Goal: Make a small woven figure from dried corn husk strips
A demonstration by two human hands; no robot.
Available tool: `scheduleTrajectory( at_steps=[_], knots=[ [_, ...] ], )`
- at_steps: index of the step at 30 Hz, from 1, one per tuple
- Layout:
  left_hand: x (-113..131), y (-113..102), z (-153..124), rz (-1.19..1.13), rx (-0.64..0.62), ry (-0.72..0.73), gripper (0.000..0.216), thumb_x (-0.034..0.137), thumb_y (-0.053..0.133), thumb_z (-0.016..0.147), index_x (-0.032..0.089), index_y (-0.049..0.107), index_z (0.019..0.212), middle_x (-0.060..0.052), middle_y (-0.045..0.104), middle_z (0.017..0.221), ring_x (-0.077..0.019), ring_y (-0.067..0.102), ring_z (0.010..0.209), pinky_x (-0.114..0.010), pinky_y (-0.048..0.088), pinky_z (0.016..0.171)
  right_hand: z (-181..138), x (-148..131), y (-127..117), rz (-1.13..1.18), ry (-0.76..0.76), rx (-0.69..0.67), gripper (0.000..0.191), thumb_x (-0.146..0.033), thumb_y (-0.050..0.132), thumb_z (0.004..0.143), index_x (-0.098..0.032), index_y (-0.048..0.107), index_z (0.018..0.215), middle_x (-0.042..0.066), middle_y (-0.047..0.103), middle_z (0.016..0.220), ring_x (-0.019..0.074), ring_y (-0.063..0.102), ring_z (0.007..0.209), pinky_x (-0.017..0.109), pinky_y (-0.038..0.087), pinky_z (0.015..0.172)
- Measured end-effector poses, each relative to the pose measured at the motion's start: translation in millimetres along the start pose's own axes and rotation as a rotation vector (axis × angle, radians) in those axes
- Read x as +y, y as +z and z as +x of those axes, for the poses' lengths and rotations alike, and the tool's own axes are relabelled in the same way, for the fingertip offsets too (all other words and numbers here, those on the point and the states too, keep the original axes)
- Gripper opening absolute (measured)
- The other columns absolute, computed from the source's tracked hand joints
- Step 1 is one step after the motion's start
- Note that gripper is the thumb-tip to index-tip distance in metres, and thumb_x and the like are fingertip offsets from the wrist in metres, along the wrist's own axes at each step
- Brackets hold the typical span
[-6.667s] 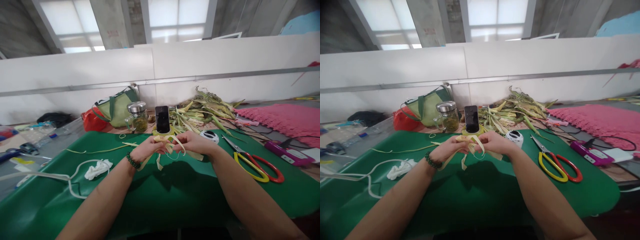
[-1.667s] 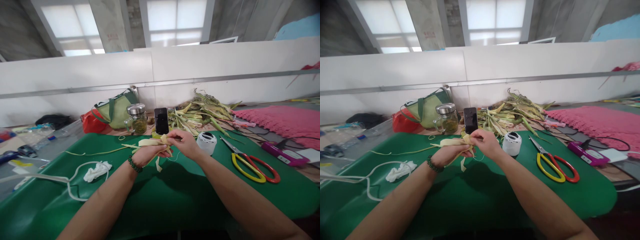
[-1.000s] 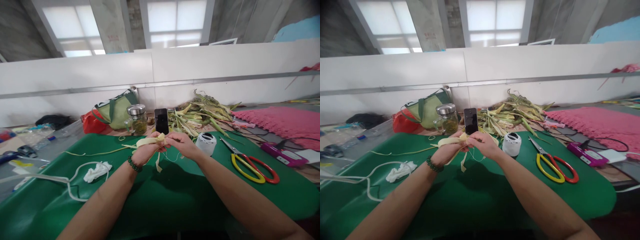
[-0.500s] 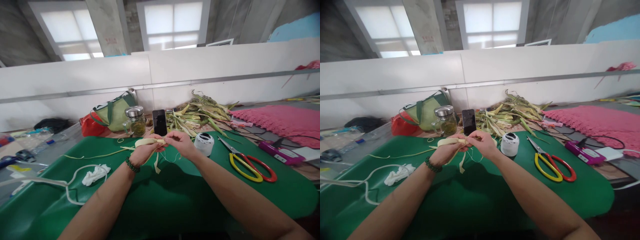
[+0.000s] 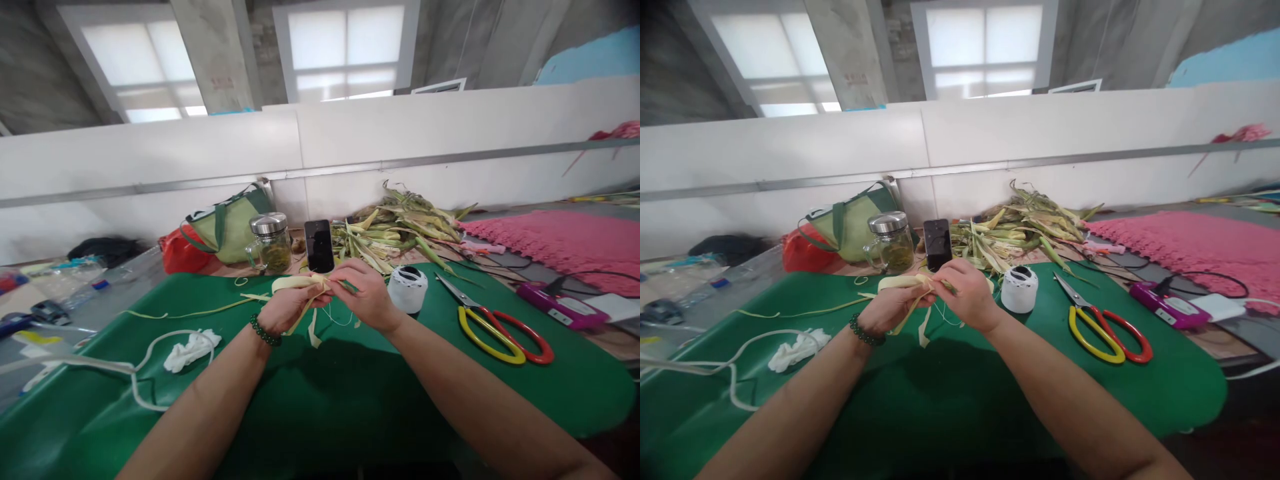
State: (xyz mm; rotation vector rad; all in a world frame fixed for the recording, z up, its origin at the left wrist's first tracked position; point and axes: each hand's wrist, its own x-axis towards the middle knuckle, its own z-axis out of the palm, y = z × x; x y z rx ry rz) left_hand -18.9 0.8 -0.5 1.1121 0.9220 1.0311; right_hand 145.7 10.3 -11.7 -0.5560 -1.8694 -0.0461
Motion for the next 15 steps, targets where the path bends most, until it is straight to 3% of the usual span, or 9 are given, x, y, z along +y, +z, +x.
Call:
scheduleTrajectory(
  at_steps=[5, 9, 15],
  knots=[
    [0.5, 1.5, 0.1, 0.0, 0.049, -0.035, 0.013, 0.02, 0.076, 0.066, 0.013, 0.068, 0.073, -0.001, 0.069, 0.07, -0.0117, 0.063, 0.065, -0.026, 0.051, 0.072, 0.2, -1.5, -0.7, -0.037, -0.015, -0.023, 0.017, -0.021, 0.052, 0.088, -0.02, 0.066, 0.08, 0.007, 0.064, 0.083, 0.0171, 0.061, 0.078, 0.031, 0.051, 0.071],
    [1.1, 4.5, -2.0, 0.044, 0.054, 0.056, 0.015, 0.02, 0.076, 0.064, 0.016, 0.065, 0.074, -0.001, 0.07, 0.074, -0.0129, 0.065, 0.065, -0.027, 0.052, 0.072, -0.3, -0.4, 0.6, -0.037, -0.007, -0.029, 0.017, -0.019, 0.05, 0.088, -0.019, 0.064, 0.078, 0.007, 0.063, 0.083, 0.0175, 0.061, 0.078, 0.031, 0.05, 0.071],
    [1.5, 6.2, -2.9, 0.233, 0.037, 0.127, 0.017, 0.024, 0.076, 0.061, 0.016, 0.065, 0.071, 0.001, 0.067, 0.065, -0.0158, 0.067, 0.063, -0.027, 0.054, 0.066, -3.8, 5.3, 4.9, 0.128, 0.184, -0.099, 0.006, -0.015, 0.055, 0.077, -0.02, 0.055, 0.078, 0.003, 0.062, 0.079, 0.0159, 0.059, 0.073, 0.028, 0.049, 0.067]
  ],
)
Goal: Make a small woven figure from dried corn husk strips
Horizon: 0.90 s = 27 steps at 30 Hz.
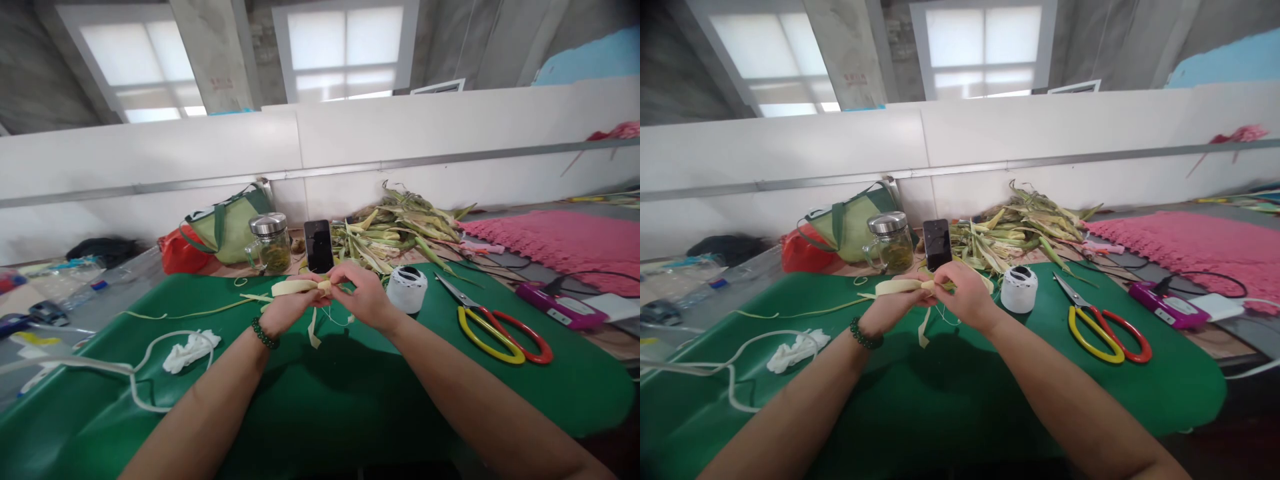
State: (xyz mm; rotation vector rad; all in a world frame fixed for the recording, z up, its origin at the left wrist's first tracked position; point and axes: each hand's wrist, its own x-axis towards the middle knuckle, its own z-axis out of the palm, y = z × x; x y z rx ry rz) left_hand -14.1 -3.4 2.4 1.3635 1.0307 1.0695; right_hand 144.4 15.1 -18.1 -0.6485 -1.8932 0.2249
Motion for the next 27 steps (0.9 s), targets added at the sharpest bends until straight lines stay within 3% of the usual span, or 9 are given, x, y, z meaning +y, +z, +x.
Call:
scheduleTrajectory(
  at_steps=[4, 7, 9, 15, 21, 27],
  knots=[
    [-0.5, 0.3, -0.2, 0.042, -0.058, -0.044, 0.02, 0.022, 0.079, 0.055, 0.015, 0.065, 0.067, 0.001, 0.067, 0.062, -0.0156, 0.065, 0.058, -0.027, 0.054, 0.064, 0.1, 1.6, -0.6, 0.134, 0.055, -0.143, 0.025, -0.015, 0.055, 0.076, -0.02, 0.056, 0.1, 0.001, 0.06, 0.077, 0.0114, 0.053, 0.06, 0.023, 0.046, 0.056],
    [1.2, -0.1, -1.8, 0.054, -0.105, -0.094, 0.019, 0.019, 0.078, 0.055, 0.015, 0.065, 0.068, 0.001, 0.068, 0.063, -0.0147, 0.065, 0.058, -0.026, 0.053, 0.063, 0.6, 0.1, -1.8, 0.135, -0.014, -0.203, 0.01, -0.015, 0.053, 0.075, -0.019, 0.059, 0.083, 0.0, 0.055, 0.072, 0.0106, 0.05, 0.058, 0.023, 0.044, 0.055],
    [2.7, -0.6, -3.0, 0.065, -0.144, -0.107, 0.018, 0.019, 0.076, 0.057, 0.016, 0.065, 0.071, 0.001, 0.068, 0.061, -0.0145, 0.065, 0.058, -0.026, 0.052, 0.063, 0.9, -0.7, -2.1, 0.146, 0.022, -0.206, 0.003, -0.016, 0.055, 0.074, -0.019, 0.055, 0.074, -0.001, 0.053, 0.069, 0.0098, 0.048, 0.055, 0.022, 0.042, 0.052],
    [2.1, -1.7, -3.8, 0.018, -0.235, -0.042, 0.018, 0.023, 0.074, 0.062, 0.013, 0.067, 0.074, -0.006, 0.072, 0.072, -0.0187, 0.068, 0.069, -0.029, 0.054, 0.068, 3.6, 1.4, -2.4, 0.208, 0.291, -0.116, 0.024, -0.027, 0.061, 0.073, -0.02, 0.042, 0.06, -0.007, 0.042, 0.052, 0.0073, 0.037, 0.046, 0.02, 0.03, 0.042],
    [-1.5, -0.5, -3.1, 0.116, -0.182, 0.01, 0.02, 0.03, 0.074, 0.067, 0.015, 0.067, 0.077, -0.004, 0.072, 0.072, -0.0186, 0.068, 0.07, -0.029, 0.055, 0.068, 4.2, -0.9, -0.8, 0.37, 0.346, -0.113, 0.01, -0.024, 0.06, 0.07, -0.02, 0.052, 0.075, -0.007, 0.046, 0.054, 0.008, 0.043, 0.044, 0.02, 0.034, 0.042],
    [1.9, 2.8, -6.6, 0.117, -0.092, -0.005, 0.019, 0.028, 0.071, 0.069, 0.016, 0.067, 0.083, -0.003, 0.071, 0.077, -0.0179, 0.068, 0.069, -0.029, 0.055, 0.069, 6.3, -2.6, -5.5, 0.52, 0.393, -0.148, 0.015, -0.028, 0.063, 0.071, -0.018, 0.051, 0.068, -0.004, 0.049, 0.059, 0.0084, 0.047, 0.049, 0.021, 0.039, 0.045]
  ],
)
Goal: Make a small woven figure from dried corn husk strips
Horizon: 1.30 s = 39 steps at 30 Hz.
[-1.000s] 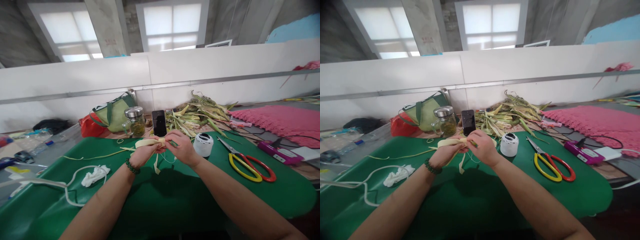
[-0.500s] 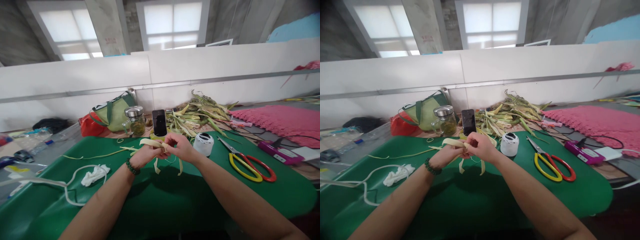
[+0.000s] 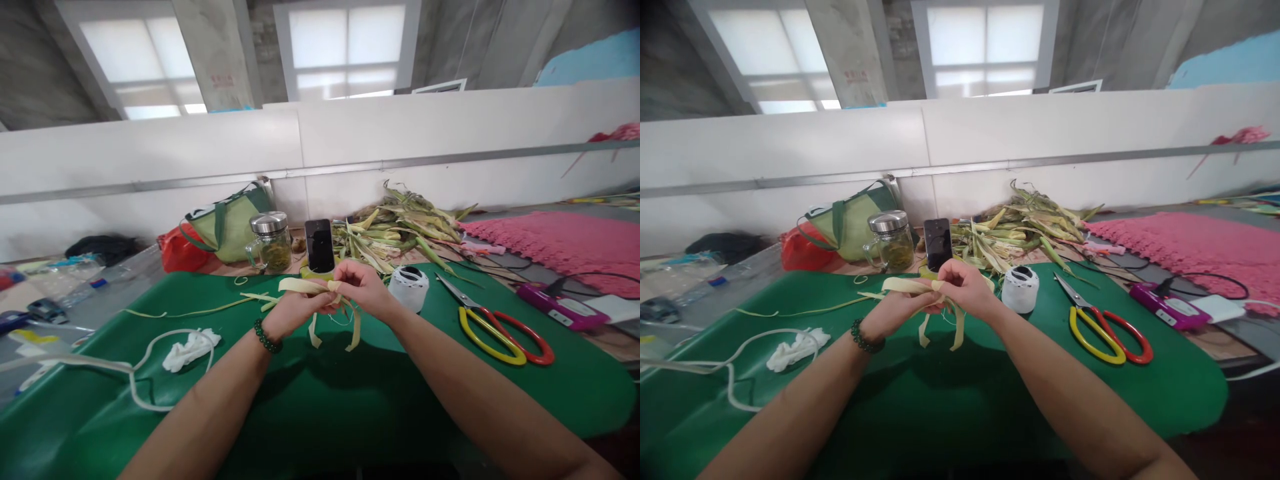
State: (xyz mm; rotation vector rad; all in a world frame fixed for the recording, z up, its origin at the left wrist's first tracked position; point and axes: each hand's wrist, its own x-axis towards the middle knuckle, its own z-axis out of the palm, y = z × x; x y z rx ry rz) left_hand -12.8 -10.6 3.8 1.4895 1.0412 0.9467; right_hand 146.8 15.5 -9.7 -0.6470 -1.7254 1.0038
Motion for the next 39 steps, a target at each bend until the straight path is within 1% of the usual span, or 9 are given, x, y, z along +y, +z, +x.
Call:
scheduleTrajectory(
  at_steps=[4, 11, 16, 21, 23, 25, 27, 31, 39],
  knots=[
    [6, 1, -2, 0.036, 0.083, -0.013, 0.016, 0.026, 0.069, 0.069, 0.015, 0.068, 0.081, -0.003, 0.07, 0.075, -0.0172, 0.065, 0.069, -0.028, 0.054, 0.067, 1, -4, -4, 0.02, 0.034, 0.013, 0.012, -0.027, 0.063, 0.068, -0.018, 0.056, 0.07, -0.003, 0.054, 0.062, 0.0094, 0.051, 0.051, 0.023, 0.043, 0.049],
    [7, 1, -1, 0.064, 0.083, 0.037, 0.018, 0.027, 0.061, 0.071, 0.016, 0.064, 0.085, -0.002, 0.067, 0.074, -0.0167, 0.064, 0.071, -0.027, 0.053, 0.067, 3, -1, -6, -0.018, 0.041, 0.061, 0.012, -0.028, 0.062, 0.068, -0.017, 0.057, 0.065, -0.003, 0.053, 0.057, 0.0091, 0.049, 0.048, 0.023, 0.04, 0.047],
    [7, 1, -1, 0.052, 0.183, 0.057, 0.016, 0.027, 0.058, 0.071, 0.017, 0.057, 0.084, 0.001, 0.063, 0.068, -0.0136, 0.062, 0.066, -0.024, 0.053, 0.062, 0, 1, -4, -0.165, -0.099, 0.099, 0.012, -0.025, 0.059, 0.072, -0.018, 0.054, 0.062, -0.004, 0.048, 0.054, 0.0088, 0.043, 0.047, 0.022, 0.035, 0.044],
    [8, 2, 0, 0.076, 0.234, 0.027, 0.015, 0.028, 0.059, 0.071, 0.016, 0.058, 0.079, 0.001, 0.062, 0.065, -0.0122, 0.06, 0.06, -0.022, 0.051, 0.059, -4, -3, -2, -0.357, -0.351, 0.046, 0.008, -0.018, 0.057, 0.074, -0.018, 0.056, 0.066, 0.003, 0.054, 0.075, 0.0131, 0.052, 0.066, 0.025, 0.045, 0.056],
    [9, 2, -1, 0.125, 0.244, 0.033, 0.014, 0.028, 0.06, 0.071, 0.016, 0.06, 0.076, 0.001, 0.062, 0.064, -0.0124, 0.06, 0.06, -0.022, 0.051, 0.059, -4, -4, -2, -0.36, -0.355, -0.006, 0.011, -0.021, 0.055, 0.077, -0.018, 0.057, 0.066, 0.005, 0.056, 0.08, 0.0142, 0.055, 0.071, 0.026, 0.046, 0.061],
    [9, 2, -1, 0.19, 0.237, 0.048, 0.013, 0.028, 0.061, 0.07, 0.016, 0.061, 0.073, 0.001, 0.063, 0.063, -0.0128, 0.06, 0.06, -0.022, 0.05, 0.059, -2, -4, -3, -0.314, -0.253, -0.014, 0.023, -0.026, 0.051, 0.082, -0.018, 0.056, 0.061, 0.004, 0.056, 0.071, 0.0135, 0.054, 0.066, 0.026, 0.045, 0.06],
    [7, 1, 0, 0.237, 0.222, 0.073, 0.013, 0.028, 0.061, 0.07, 0.015, 0.062, 0.073, 0.0, 0.063, 0.063, -0.0133, 0.06, 0.061, -0.022, 0.05, 0.059, 0, -2, -2, -0.215, -0.088, 0.013, 0.023, -0.031, 0.053, 0.082, -0.018, 0.055, 0.062, 0.001, 0.054, 0.061, 0.0123, 0.053, 0.058, 0.025, 0.044, 0.055],
    [1, -1, 2, 0.245, 0.186, 0.14, 0.019, 0.033, 0.062, 0.071, 0.015, 0.062, 0.077, 0.0, 0.063, 0.063, -0.0136, 0.059, 0.061, -0.023, 0.048, 0.058, 2, 0, -2, -0.034, 0.135, 0.025, 0.02, -0.033, 0.069, 0.067, -0.017, 0.059, 0.075, -0.002, 0.058, 0.058, 0.0108, 0.054, 0.052, 0.023, 0.043, 0.05],
    [-4, -3, 1, 0.217, -0.023, 0.189, 0.017, 0.031, 0.065, 0.072, 0.016, 0.061, 0.079, 0.001, 0.061, 0.068, -0.0108, 0.054, 0.061, -0.021, 0.045, 0.058, 7, -6, -14, 0.387, 0.591, -0.085, 0.014, -0.019, 0.066, 0.058, -0.015, 0.055, 0.05, -0.007, 0.046, 0.039, 0.0038, 0.04, 0.034, 0.016, 0.034, 0.035]
  ],
)
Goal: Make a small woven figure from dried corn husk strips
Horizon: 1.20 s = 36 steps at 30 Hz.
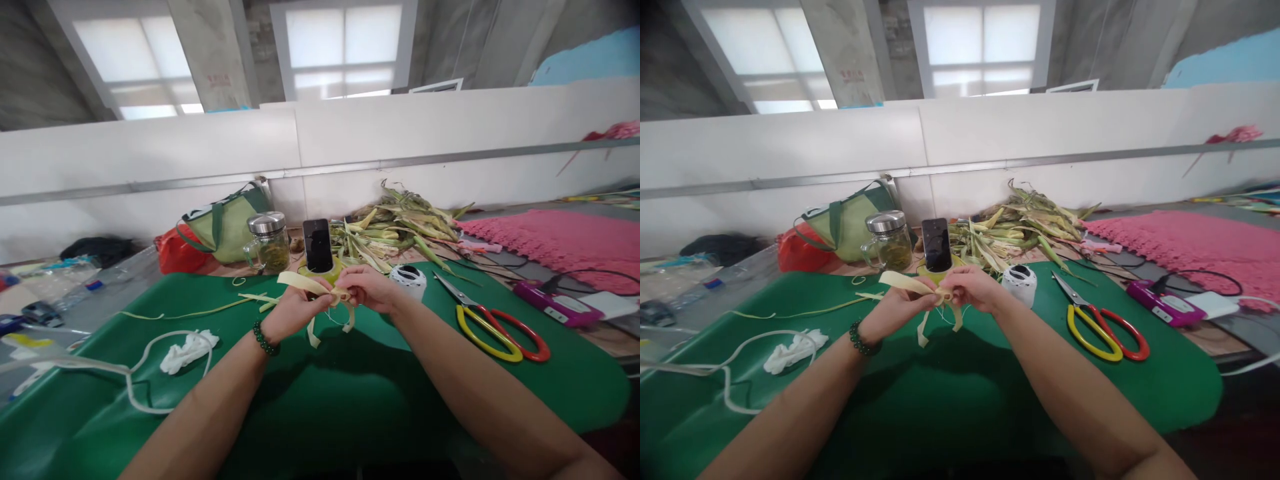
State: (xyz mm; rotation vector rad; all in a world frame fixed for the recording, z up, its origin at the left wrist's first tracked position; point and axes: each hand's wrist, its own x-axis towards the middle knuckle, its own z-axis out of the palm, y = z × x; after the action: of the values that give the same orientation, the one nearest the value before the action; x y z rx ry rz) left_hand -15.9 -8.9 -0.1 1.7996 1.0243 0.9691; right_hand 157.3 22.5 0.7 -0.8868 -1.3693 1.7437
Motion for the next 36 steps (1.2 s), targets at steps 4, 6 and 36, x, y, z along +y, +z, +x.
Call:
scheduleTrajectory(
  at_steps=[4, 6, 36],
  knots=[
    [3, -3, -2, -0.008, -0.108, -0.042, 0.021, 0.033, 0.066, 0.071, 0.015, 0.062, 0.081, 0.001, 0.061, 0.068, -0.0104, 0.053, 0.059, -0.021, 0.043, 0.055, 1, -2, -2, 0.019, 0.137, -0.069, 0.009, -0.013, 0.059, 0.056, -0.014, 0.057, 0.048, -0.005, 0.047, 0.036, 0.0032, 0.038, 0.031, 0.013, 0.03, 0.03],
    [5, -5, -2, -0.013, -0.146, -0.025, 0.022, 0.035, 0.067, 0.071, 0.015, 0.062, 0.08, 0.0, 0.062, 0.069, -0.0116, 0.055, 0.062, -0.022, 0.044, 0.057, 2, -2, -2, 0.032, 0.148, -0.089, 0.009, -0.012, 0.058, 0.056, -0.013, 0.056, 0.048, -0.005, 0.047, 0.036, 0.003, 0.037, 0.03, 0.013, 0.026, 0.028],
    [0, -3, 0, 0.208, 0.003, -0.119, 0.019, 0.014, 0.062, 0.064, 0.015, 0.07, 0.081, -0.001, 0.067, 0.063, -0.0138, 0.059, 0.058, -0.022, 0.046, 0.053, -10, 2, 4, -0.621, -0.357, -0.019, 0.015, -0.028, 0.054, 0.072, -0.018, 0.051, 0.062, -0.006, 0.045, 0.045, 0.0065, 0.039, 0.041, 0.02, 0.029, 0.041]
  ],
)
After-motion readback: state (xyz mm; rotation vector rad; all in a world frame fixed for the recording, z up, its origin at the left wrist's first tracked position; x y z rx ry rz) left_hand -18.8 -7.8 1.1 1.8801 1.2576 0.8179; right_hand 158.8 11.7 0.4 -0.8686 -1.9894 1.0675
